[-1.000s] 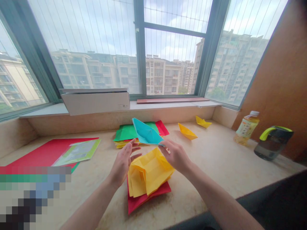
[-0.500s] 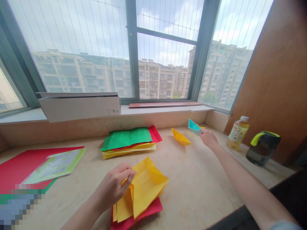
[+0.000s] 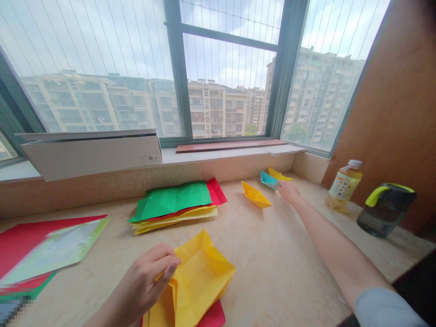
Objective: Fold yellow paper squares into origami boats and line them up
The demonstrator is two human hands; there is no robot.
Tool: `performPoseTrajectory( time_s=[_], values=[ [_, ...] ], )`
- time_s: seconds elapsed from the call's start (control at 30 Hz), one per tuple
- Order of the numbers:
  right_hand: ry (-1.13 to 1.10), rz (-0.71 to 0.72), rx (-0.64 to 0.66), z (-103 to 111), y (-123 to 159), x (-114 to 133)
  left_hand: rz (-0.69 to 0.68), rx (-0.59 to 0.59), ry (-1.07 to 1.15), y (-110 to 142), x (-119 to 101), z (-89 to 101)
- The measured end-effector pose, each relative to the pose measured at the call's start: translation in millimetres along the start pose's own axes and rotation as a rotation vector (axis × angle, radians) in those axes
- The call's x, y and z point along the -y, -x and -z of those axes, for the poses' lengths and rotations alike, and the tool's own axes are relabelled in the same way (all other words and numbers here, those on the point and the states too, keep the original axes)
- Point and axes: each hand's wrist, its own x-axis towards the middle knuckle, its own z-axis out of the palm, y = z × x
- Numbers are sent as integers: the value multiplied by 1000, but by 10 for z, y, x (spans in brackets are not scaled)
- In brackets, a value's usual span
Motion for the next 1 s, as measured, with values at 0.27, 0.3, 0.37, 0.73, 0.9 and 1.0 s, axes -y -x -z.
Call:
performPoseTrajectory(
  time_s=[0.27, 0.3, 0.37, 0.73, 0.9, 1.0],
  values=[
    [7, -5, 5, -71, -62, 57, 11, 33, -9, 41, 39, -23],
    [9, -7, 4, -71, -62, 73, 11, 30, -10, 41, 37, -21],
    [14, -9, -3, -62, -50, 106, 11, 24, -12, 32, 27, -10],
    [0, 200, -184, 270, 409, 290, -4, 13, -12, -17, -57, 37],
    [-55, 528, -125, 414, 842, 339, -13, 27, -7, -20, -72, 27],
    [-3, 700, -69, 392, 1048, 372, -15, 21, 3, -29, -82, 29]
  ],
)
